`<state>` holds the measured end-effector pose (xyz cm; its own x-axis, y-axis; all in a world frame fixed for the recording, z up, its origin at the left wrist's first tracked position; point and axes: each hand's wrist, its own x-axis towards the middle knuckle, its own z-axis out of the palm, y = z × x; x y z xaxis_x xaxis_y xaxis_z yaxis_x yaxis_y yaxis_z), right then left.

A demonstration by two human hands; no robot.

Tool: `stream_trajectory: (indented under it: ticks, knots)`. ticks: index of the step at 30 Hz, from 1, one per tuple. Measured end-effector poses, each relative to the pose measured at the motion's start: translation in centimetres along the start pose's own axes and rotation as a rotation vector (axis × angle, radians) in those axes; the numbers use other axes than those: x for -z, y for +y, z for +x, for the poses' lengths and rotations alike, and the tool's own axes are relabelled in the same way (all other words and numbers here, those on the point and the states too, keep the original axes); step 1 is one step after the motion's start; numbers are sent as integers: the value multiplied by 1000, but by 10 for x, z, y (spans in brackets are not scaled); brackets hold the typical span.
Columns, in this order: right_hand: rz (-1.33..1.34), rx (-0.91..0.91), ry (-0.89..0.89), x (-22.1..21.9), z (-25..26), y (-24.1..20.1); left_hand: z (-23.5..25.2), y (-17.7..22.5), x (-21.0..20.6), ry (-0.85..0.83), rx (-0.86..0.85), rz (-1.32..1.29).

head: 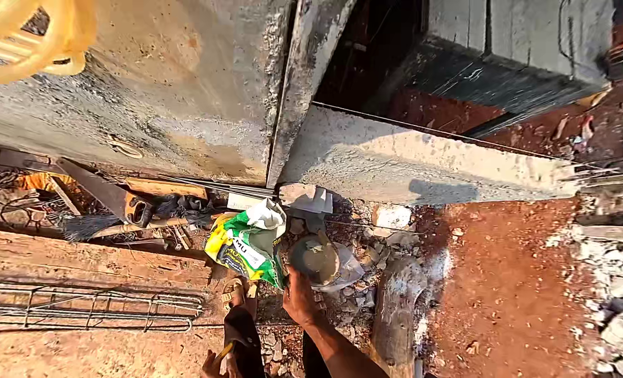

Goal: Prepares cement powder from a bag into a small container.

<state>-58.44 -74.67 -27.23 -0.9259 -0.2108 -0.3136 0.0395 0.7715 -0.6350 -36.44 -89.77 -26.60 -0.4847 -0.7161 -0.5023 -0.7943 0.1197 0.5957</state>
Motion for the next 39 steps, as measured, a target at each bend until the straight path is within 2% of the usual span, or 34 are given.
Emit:
stream_trajectory:
  ticks: [2,5,8,11,14,20,23,28,30,32,36,39]
  knots:
    - [-49,32,-44,6,1,0,37,48,-19,76,-59,-266]
    - [-123,63,-95,9,3,-8,92,151,-41,98,-127,-424]
    - [-157,80,-77,3,0,-9,135,223,-62,72,-154,-298]
    - [-205,132,7,-5,-4,-9,163,243,-75,19,-127,-71]
    - [-234,139,-3,-2,0,-12,173,239,-73,22,-135,-37]
    - [-210,-6,-161,28,2,-35,155,208,-34,48,-155,-428]
    - [-275,12,-134,37,-3,-45,143,192,-6,93,-99,-512]
    - [-310,202,39,32,-2,-69,121,167,32,148,36,-562]
    - [-272,223,59,30,8,-84,111,154,40,156,68,-583]
    - [-230,126,3,31,23,-104,103,142,44,170,96,-609]
    - [-41,-270,-238,26,52,-140,80,129,49,176,145,-631]
    - [72,-391,-268,2,67,-155,63,121,52,170,175,-611]
